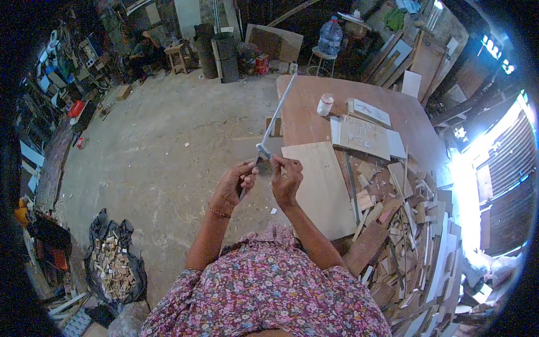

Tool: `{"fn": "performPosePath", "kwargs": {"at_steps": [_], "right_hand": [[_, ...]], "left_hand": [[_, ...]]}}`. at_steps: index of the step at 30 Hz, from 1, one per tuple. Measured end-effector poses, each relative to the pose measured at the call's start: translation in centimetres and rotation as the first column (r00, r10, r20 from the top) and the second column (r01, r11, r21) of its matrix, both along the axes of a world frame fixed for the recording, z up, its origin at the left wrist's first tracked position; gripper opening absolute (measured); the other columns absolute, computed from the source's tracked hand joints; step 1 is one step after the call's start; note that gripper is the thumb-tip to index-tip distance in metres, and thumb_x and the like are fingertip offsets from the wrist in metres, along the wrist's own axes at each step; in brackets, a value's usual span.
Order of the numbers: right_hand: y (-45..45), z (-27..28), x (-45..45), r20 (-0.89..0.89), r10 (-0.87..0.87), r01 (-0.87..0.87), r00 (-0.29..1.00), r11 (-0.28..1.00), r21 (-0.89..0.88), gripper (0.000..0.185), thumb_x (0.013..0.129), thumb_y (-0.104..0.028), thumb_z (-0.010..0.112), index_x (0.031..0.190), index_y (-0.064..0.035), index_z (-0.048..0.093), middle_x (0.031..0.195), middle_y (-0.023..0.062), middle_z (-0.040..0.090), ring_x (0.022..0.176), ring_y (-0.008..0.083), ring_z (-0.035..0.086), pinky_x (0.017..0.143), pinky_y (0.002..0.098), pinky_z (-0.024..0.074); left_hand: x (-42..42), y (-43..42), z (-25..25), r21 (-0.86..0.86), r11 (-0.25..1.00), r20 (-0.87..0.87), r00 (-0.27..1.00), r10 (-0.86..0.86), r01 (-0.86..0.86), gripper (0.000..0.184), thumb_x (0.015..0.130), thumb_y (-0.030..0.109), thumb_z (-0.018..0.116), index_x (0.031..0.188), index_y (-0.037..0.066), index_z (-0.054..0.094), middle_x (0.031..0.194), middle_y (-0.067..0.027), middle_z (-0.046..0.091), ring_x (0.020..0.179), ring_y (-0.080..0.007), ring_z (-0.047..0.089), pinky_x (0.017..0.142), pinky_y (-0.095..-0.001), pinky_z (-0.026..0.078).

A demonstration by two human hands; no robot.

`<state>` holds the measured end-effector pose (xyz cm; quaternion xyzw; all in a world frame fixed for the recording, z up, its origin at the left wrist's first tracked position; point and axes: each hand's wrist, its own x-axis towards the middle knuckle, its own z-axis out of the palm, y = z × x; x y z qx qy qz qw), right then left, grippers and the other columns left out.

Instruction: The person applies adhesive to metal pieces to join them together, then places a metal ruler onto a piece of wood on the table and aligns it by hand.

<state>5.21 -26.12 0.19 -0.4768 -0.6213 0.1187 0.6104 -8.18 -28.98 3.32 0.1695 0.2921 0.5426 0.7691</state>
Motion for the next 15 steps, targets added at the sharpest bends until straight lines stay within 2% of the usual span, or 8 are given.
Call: {"fn": "performPosePath", "kwargs": {"at_steps": [2,4,6,7,10,12,14,15], "right_hand": [[-0.4,0.5,-0.2,0.083,0.06,-0.062,0.995,0.998,0.02,0.007,0.072,-0.008,0.061,0.077,-0.0037,0.059,0.074,0.0072,0.06,0.071,0.0186,0.053,0.066,0.0301,0.0412],[-0.4,1.4,-0.2,0.064,0.091,-0.091,0.994,0.996,-0.002,0.006,0.072,-0.008,0.061,0.076,-0.0048,0.059,0.075,0.0061,0.06,0.072,0.0182,0.052,0.067,0.03,0.0402],[0.6,2.0,0.2,0.168,-0.008,-0.014,0.986,0.992,0.129,0.006,0.07,-0.007,0.062,0.076,-0.0067,0.059,0.077,0.0047,0.061,0.072,0.0188,0.052,0.07,0.0308,0.0377],[1.4,1.7,0.5,0.163,-0.02,-0.004,0.986,0.989,0.15,0.009,0.069,-0.006,0.061,0.077,-0.0089,0.059,0.078,0.0028,0.061,0.074,0.0165,0.056,0.078,0.0328,0.0314],[2.5,2.5,1.6,0.237,-0.069,0.02,0.969,0.979,0.204,0.011,0.068,-0.006,0.061,0.077,-0.0102,0.059,0.081,0.0007,0.061,0.076,0.0153,0.055,0.08,0.0315,0.0296],[2.6,2.8,1.9,0.29,-0.105,0.031,0.951,0.968,0.25,0.011,0.066,-0.005,0.063,0.075,-0.0098,0.059,0.08,0.0012,0.061,0.076,0.016,0.055,0.076,0.0294,0.0325],[2.3,2.7,2.1,0.417,-0.075,-0.042,0.906,0.964,0.263,0.013,0.065,-0.004,0.062,0.075,-0.01,0.058,0.08,0.0006,0.061,0.076,0.016,0.055,0.077,0.0304,0.0317],[1.9,2.4,2.1,0.418,-0.075,-0.043,0.906,0.963,0.265,0.013,0.065,-0.004,0.062,0.075,-0.01,0.058,0.08,0.0006,0.061,0.076,0.016,0.055,0.077,0.0304,0.0317]], "left_hand": [[0.0,0.1,0.0,0.017,1.0,-0.053,0.998,0.027,-0.026,0.019,0.081,0.009,0.049,0.096,-0.001,0.046,0.068,-0.0026,0.051,0.045,-0.004,0.04,0.038,-0.0129,0.033],[0.5,-0.1,0.3,0.046,0.997,-0.296,0.952,0.08,-0.07,0.02,0.08,0.01,0.05,0.096,-0.001,0.049,0.068,-0.003,0.054,0.047,-0.0051,0.044,0.04,-0.0135,0.034],[0.7,-0.3,0.3,0.09,0.994,-0.343,0.935,0.088,-0.06,0.021,0.08,0.01,0.05,0.097,-0.002,0.05,0.068,-0.0035,0.055,0.048,-0.0054,0.045,0.04,-0.0138,0.034],[0.8,-0.3,0.4,0.135,0.989,-0.386,0.917,0.103,-0.054,0.022,0.08,0.01,0.051,0.097,-0.003,0.051,0.068,-0.0041,0.056,0.048,-0.0057,0.046,0.04,-0.0142,0.035],[0.6,-0.1,0.0,0.147,0.988,-0.448,0.889,0.098,-0.035,0.024,0.079,0.01,0.051,0.098,-0.004,0.052,0.069,-0.0046,0.057,0.048,-0.0055,0.046,0.041,-0.0149,0.035],[0.6,-0.2,0.1,0.159,0.986,-0.437,0.893,0.107,-0.041,0.024,0.079,0.01,0.051,0.098,-0.004,0.052,0.069,-0.0046,0.057,0.047,-0.0055,0.045,0.04,-0.0153,0.034],[0.7,-0.1,0.1,0.175,0.984,-0.427,0.897,0.117,-0.044,0.024,0.079,0.011,0.051,0.097,-0.004,0.052,0.069,-0.0045,0.057,0.047,-0.0055,0.045,0.04,-0.0156,0.034],[0.7,-0.1,0.1,0.166,0.985,-0.436,0.892,0.119,-0.05,0.023,0.078,0.01,0.051,0.097,-0.004,0.053,0.069,-0.0046,0.057,0.047,-0.0054,0.045,0.04,-0.0157,0.034]]}}
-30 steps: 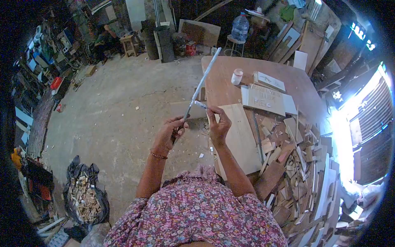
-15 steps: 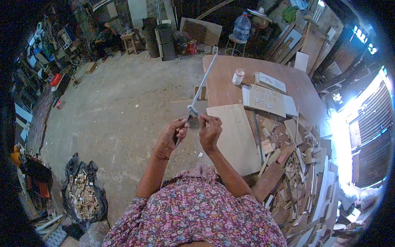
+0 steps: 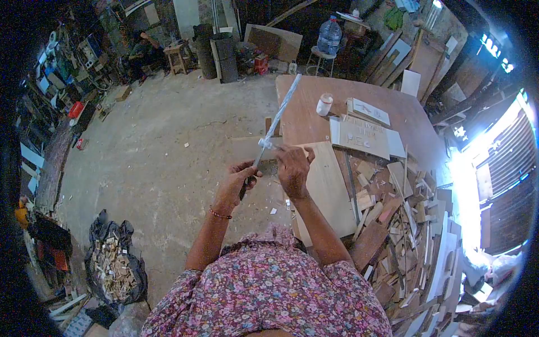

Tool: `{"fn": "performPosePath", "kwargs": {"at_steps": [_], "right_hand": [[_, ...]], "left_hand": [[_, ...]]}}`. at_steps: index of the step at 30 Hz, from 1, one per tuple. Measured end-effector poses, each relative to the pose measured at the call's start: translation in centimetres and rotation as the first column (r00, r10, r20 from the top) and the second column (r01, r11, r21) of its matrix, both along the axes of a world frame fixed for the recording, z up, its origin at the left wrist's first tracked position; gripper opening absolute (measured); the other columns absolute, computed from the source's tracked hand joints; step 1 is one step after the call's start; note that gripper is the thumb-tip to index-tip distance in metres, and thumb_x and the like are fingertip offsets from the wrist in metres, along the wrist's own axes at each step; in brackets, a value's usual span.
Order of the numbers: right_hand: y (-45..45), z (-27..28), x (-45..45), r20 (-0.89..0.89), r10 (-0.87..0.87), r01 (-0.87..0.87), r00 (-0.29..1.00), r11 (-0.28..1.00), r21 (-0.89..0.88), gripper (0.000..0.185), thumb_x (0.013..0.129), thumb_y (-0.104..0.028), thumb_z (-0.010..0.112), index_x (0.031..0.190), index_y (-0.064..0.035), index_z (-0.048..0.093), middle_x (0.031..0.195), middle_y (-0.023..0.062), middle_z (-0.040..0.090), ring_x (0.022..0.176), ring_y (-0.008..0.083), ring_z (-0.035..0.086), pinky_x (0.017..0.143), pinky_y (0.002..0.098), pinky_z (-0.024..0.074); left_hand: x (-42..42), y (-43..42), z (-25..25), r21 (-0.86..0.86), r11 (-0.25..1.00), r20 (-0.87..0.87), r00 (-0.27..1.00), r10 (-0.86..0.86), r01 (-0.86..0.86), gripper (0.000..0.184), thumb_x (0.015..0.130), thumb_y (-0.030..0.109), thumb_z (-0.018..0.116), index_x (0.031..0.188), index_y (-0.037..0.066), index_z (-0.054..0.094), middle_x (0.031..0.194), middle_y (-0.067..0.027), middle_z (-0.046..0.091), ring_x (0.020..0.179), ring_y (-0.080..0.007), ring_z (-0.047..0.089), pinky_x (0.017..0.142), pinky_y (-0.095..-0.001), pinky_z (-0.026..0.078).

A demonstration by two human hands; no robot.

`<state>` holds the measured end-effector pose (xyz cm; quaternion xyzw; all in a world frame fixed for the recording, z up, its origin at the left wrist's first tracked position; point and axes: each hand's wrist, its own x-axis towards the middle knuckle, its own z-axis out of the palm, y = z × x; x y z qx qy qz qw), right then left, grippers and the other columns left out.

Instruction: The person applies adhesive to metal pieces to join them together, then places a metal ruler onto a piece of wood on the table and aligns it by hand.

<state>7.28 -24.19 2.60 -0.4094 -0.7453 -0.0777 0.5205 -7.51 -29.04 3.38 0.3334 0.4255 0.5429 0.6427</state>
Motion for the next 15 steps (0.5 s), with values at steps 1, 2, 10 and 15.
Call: {"fn": "performPosePath", "kwargs": {"at_steps": [1,2,10,15], "right_hand": [[-0.6,-0.5,0.0,0.02,0.054,-0.054,0.998,0.998,-0.04,0.016,0.065,-0.003,0.061,0.078,-0.0108,0.058,0.083,-0.0004,0.06,0.078,0.0154,0.054,0.081,0.0334,0.0276],[-1.1,-0.8,-0.1,0.036,0.108,-0.105,0.993,0.991,-0.081,0.018,0.065,-0.002,0.059,0.08,-0.0117,0.058,0.086,-0.0013,0.059,0.081,0.0148,0.053,0.086,0.0364,0.0235],[0.4,0.5,0.3,-0.081,-0.006,0.003,0.997,0.999,-0.033,0.015,0.065,-0.003,0.063,0.078,-0.01,0.059,0.082,0.0012,0.061,0.077,0.0161,0.055,0.078,0.0309,0.0314],[0.5,-0.8,-0.1,-0.038,0.013,-0.013,0.999,1.0,0.001,0.015,0.064,-0.002,0.062,0.077,-0.0099,0.059,0.082,0.0018,0.061,0.076,0.0168,0.056,0.077,0.0318,0.0317]], "left_hand": [[0.0,0.0,-0.1,-0.012,1.0,-0.009,1.0,0.007,-0.007,0.023,0.077,0.009,0.051,0.096,-0.004,0.053,0.069,-0.0048,0.058,0.047,-0.0052,0.045,0.04,-0.0157,0.033],[0.0,0.1,-0.2,-0.013,1.0,-0.01,1.0,0.006,-0.007,0.023,0.077,0.009,0.051,0.096,-0.004,0.053,0.069,-0.0048,0.058,0.047,-0.0052,0.045,0.04,-0.0157,0.033],[0.2,0.2,0.3,0.01,0.999,-0.039,0.999,0.034,-0.033,0.014,0.074,-0.001,0.045,0.083,-0.007,0.054,0.07,-0.0107,0.06,0.045,-0.0067,0.044,0.038,-0.0173,0.031],[0.1,0.1,0.1,0.012,1.0,-0.059,0.998,0.025,-0.025,0.012,0.073,-0.002,0.046,0.08,-0.007,0.053,0.07,-0.0111,0.06,0.045,-0.0065,0.043,0.038,-0.0179,0.031]]}}
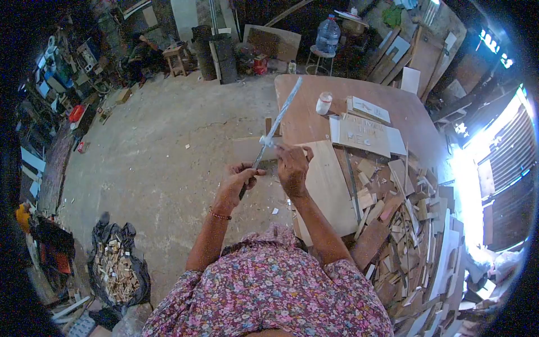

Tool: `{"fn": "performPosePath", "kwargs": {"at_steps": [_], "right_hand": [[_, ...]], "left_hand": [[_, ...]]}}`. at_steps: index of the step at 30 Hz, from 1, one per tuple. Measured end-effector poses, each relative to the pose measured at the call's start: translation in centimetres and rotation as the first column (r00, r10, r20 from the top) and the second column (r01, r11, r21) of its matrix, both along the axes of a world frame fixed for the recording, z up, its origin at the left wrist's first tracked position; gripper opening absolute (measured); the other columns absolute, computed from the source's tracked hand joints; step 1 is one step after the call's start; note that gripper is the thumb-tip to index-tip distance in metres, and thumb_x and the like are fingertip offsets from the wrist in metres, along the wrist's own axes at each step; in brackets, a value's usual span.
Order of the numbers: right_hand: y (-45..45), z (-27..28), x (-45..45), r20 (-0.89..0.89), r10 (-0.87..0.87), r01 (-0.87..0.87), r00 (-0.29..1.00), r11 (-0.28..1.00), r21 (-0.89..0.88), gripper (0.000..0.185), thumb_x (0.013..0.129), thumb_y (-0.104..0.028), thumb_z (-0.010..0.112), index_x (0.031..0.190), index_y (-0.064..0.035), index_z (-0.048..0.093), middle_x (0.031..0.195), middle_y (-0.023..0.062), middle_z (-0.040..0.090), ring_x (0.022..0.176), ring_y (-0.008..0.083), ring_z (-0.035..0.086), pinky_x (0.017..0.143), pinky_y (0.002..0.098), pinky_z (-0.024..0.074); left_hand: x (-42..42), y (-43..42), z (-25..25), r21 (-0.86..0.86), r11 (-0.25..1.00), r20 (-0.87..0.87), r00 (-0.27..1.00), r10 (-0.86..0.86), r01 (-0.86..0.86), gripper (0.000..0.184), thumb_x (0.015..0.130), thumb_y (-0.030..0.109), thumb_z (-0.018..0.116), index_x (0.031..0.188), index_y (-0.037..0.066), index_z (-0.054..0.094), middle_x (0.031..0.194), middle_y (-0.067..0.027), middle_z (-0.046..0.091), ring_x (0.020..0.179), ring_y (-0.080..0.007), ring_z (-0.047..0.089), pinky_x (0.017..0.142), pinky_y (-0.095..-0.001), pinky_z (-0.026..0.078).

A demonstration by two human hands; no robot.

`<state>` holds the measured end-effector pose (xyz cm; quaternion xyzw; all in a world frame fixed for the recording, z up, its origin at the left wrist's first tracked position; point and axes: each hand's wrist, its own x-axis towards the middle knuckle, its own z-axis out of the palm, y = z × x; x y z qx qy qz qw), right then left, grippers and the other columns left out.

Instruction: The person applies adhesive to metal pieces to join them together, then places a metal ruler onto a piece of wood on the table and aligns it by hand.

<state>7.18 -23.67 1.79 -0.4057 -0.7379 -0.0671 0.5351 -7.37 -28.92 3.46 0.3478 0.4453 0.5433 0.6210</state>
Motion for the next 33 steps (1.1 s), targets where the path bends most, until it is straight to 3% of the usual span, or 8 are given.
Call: {"fn": "performPosePath", "kwargs": {"at_steps": [4,8,16,20,22,23,30,33], "right_hand": [[-1.5,-0.8,-0.5,0.013,0.117,-0.116,0.993,0.991,-0.061,0.026,0.056,0.002,0.059,0.078,-0.0114,0.058,0.087,0.0019,0.059,0.08,0.0176,0.054,0.083,0.0377,0.027],[-0.8,0.0,-0.2,-0.079,0.083,-0.092,0.993,0.99,-0.105,0.021,0.061,0.0,0.06,0.078,-0.0111,0.058,0.086,0.0016,0.06,0.081,0.0168,0.054,0.084,0.0348,0.0273],[-1.3,-0.1,-0.5,0.015,0.034,-0.033,0.999,0.999,-0.021,0.009,0.067,-0.004,0.062,0.074,-0.0089,0.058,0.078,0.002,0.061,0.073,0.0159,0.056,0.076,0.0301,0.0328],[-1.5,0.4,-1.1,-0.114,0.066,-0.08,0.991,0.99,-0.117,0.004,0.071,-0.007,0.061,0.075,-0.0055,0.059,0.07,0.0033,0.06,0.064,0.0149,0.055,0.069,0.027,0.0377],[-0.7,0.7,-1.2,-0.633,0.055,-0.45,0.772,0.75,-0.484,0.009,0.075,-0.009,0.059,0.077,-0.0005,0.059,0.066,0.0034,0.058,0.06,0.0103,0.053,0.058,0.0218,0.0394],[-0.3,0.8,-1.1,-0.716,0.027,-0.539,0.697,0.678,-0.5,0.014,0.078,-0.011,0.056,0.078,0.0032,0.059,0.064,0.0034,0.057,0.057,0.0066,0.051,0.051,0.0179,0.0375],[-0.2,-0.5,0.8,-0.712,-0.098,-0.522,0.695,0.613,-0.594,0.013,0.077,-0.01,0.057,0.075,0.0027,0.059,0.062,0.0033,0.057,0.056,0.0081,0.052,0.053,0.02,0.0411],[-1.0,0.7,0.5,-0.781,-0.035,-0.569,0.623,0.665,-0.484,0.014,0.078,-0.01,0.057,0.076,0.0037,0.059,0.062,0.0036,0.057,0.056,0.0078,0.052,0.054,0.0199,0.0418]], "left_hand": [[0.0,-0.1,-0.1,-0.042,0.999,-0.035,0.999,0.01,-0.012,0.01,0.073,-0.001,0.048,0.079,-0.006,0.054,0.071,-0.0101,0.06,0.046,-0.0065,0.044,0.038,-0.018,0.031],[0.0,-0.2,0.5,-0.01,1.0,-0.006,1.0,-0.008,0.007,0.009,0.073,0.0,0.048,0.078,-0.005,0.054,0.071,-0.0096,0.06,0.046,-0.0063,0.044,0.038,-0.0178,0.031],[0.0,0.2,-0.4,-0.029,1.0,0.026,1.0,0.009,-0.008,0.009,0.075,0.002,0.049,0.079,-0.004,0.054,0.071,-0.01,0.06,0.045,-0.0063,0.044,0.038,-0.0175,0.032],[-0.1,0.3,-0.3,-0.039,0.999,-0.031,0.999,0.032,-0.033,0.01,0.078,0.005,0.048,0.08,-0.004,0.053,0.071,-0.0103,0.061,0.045,-0.0063,0.044,0.038,-0.0174,0.032],[-0.2,0.2,-0.4,0.027,0.999,-0.04,0.999,0.024,-0.023,0.012,0.081,0.007,0.047,0.082,-0.004,0.053,0.071,-0.0105,0.061,0.045,-0.0058,0.043,0.038,-0.0176,0.031],[-0.2,0.2,-0.6,0.026,0.999,-0.04,0.999,0.019,-0.018,0.012,0.081,0.007,0.047,0.082,-0.004,0.053,0.071,-0.0105,0.061,0.045,-0.0058,0.043,0.038,-0.0176,0.031],[-1.5,0.0,0.6,0.085,0.99,-0.112,0.987,0.118,-0.109,0.017,0.08,0.014,0.049,0.083,-0.003,0.054,0.075,-0.0086,0.061,0.045,-0.0041,0.041,0.038,-0.0172,0.03],[-1.3,0.1,-0.2,0.073,0.992,-0.088,0.99,0.108,-0.102,0.018,0.08,0.014,0.05,0.083,-0.003,0.055,0.075,-0.0086,0.061,0.045,-0.0043,0.041,0.038,-0.0173,0.03]]}}
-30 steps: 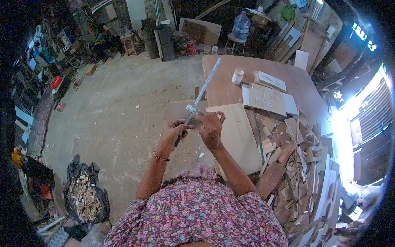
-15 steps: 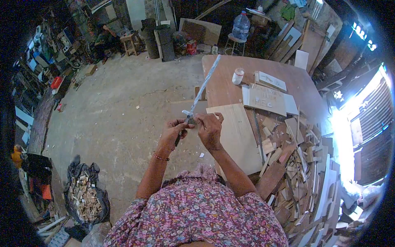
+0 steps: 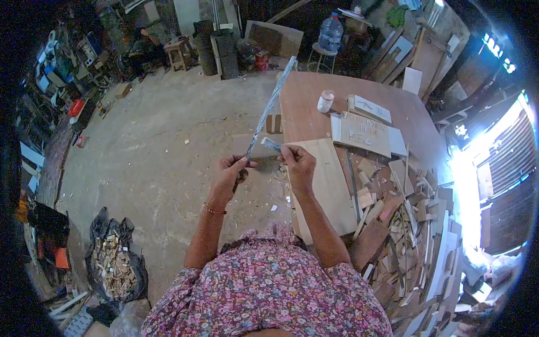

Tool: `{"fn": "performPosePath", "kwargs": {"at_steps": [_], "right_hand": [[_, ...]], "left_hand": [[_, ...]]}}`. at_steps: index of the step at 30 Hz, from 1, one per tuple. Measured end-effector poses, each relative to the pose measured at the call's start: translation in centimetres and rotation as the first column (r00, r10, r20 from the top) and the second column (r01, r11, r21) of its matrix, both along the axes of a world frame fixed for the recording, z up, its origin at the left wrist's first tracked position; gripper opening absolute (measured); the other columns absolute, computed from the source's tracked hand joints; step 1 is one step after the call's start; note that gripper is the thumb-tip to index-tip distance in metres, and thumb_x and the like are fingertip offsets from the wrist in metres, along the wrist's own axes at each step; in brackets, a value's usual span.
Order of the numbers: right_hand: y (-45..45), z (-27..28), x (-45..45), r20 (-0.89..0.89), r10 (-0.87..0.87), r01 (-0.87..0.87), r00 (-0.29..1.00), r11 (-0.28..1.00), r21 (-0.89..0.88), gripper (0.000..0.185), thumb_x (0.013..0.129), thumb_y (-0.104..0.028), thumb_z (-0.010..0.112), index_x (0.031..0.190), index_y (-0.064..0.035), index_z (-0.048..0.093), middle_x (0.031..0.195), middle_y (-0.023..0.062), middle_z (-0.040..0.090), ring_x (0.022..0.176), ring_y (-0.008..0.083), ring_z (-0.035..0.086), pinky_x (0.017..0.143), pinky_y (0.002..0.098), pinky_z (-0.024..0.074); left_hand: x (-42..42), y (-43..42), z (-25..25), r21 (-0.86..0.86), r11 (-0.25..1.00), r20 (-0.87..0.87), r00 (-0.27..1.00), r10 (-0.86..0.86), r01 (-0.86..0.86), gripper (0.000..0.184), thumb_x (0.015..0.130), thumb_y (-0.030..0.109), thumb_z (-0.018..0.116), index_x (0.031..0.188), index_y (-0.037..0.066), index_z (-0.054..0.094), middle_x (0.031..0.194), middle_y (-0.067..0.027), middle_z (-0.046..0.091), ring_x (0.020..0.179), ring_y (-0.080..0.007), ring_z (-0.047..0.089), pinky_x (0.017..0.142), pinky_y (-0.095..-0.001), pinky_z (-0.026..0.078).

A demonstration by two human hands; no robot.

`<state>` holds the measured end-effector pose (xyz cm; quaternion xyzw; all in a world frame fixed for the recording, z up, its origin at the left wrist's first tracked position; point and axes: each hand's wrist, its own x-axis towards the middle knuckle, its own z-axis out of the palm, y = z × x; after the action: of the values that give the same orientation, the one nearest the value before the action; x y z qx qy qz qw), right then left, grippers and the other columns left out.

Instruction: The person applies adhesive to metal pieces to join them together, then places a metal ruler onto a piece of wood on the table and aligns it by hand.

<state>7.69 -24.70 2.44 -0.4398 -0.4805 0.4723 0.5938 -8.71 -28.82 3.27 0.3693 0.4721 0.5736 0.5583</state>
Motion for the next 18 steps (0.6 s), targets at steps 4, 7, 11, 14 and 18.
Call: {"fn": "performPosePath", "kwargs": {"at_steps": [4,7,11,14,18], "right_hand": [[0.4,0.3,-1.1,0.098,0.033,-0.039,0.995,0.997,0.06,0.013,0.077,-0.009,0.056,0.077,0.0038,0.059,0.062,0.0033,0.057,0.055,0.0076,0.052,0.054,0.0191,0.0415],[2.2,-0.2,-0.8,0.212,-0.019,0.011,0.977,0.999,0.041,0.013,0.077,-0.01,0.057,0.073,0.0023,0.06,0.061,0.0025,0.057,0.054,0.0072,0.051,0.054,0.0185,0.0404],[2.9,0.6,-0.6,0.146,-0.083,0.065,0.986,0.99,0.127,0.018,0.077,-0.014,0.057,0.07,0.0024,0.059,0.059,0.0027,0.057,0.053,0.0064,0.05,0.051,0.0191,0.0395],[1.1,0.6,-1.0,0.165,0.012,-0.015,0.986,1.0,0.017,0.019,0.077,-0.014,0.057,0.069,0.0027,0.059,0.059,0.0034,0.056,0.053,0.0065,0.05,0.051,0.02,0.0401],[0.6,-0.2,-1.6,0.173,0.063,-0.065,0.983,0.998,0.005,0.017,0.076,-0.013,0.058,0.069,0.0018,0.059,0.059,0.0033,0.056,0.052,0.0057,0.048,0.049,0.0196,0.0377]], "left_hand": [[0.7,0.0,0.1,-0.008,0.997,0.062,0.995,-0.077,0.078,0.018,0.08,0.014,0.05,0.083,-0.003,0.055,0.075,-0.0096,0.061,0.045,-0.0049,0.041,0.038,-0.0174,0.031],[0.5,0.2,-0.4,-0.004,0.993,0.103,0.988,-0.115,0.116,0.014,0.081,0.009,0.048,0.082,-0.004,0.054,0.072,-0.0089,0.06,0.046,-0.0056,0.042,0.039,-0.0175,0.031],[1.0,-0.1,0.2,-0.013,0.997,0.064,0.995,-0.075,0.076,0.013,0.081,0.008,0.047,0.082,-0.003,0.054,0.071,-0.0086,0.06,0.045,-0.0056,0.042,0.038,-0.0178,0.031],[0.7,0.1,0.2,-0.03,0.998,0.089,0.994,-0.061,0.063,0.013,0.081,0.008,0.048,0.082,-0.003,0.054,0.071,-0.0085,0.06,0.044,-0.0058,0.042,0.038,-0.0178,0.031],[0.6,0.3,-0.6,-0.044,0.996,0.068,0.995,-0.07,0.073,0.015,0.081,0.011,0.048,0.084,-0.003,0.054,0.073,-0.0088,0.061,0.046,-0.0053,0.043,0.039,-0.0176,0.032]]}}
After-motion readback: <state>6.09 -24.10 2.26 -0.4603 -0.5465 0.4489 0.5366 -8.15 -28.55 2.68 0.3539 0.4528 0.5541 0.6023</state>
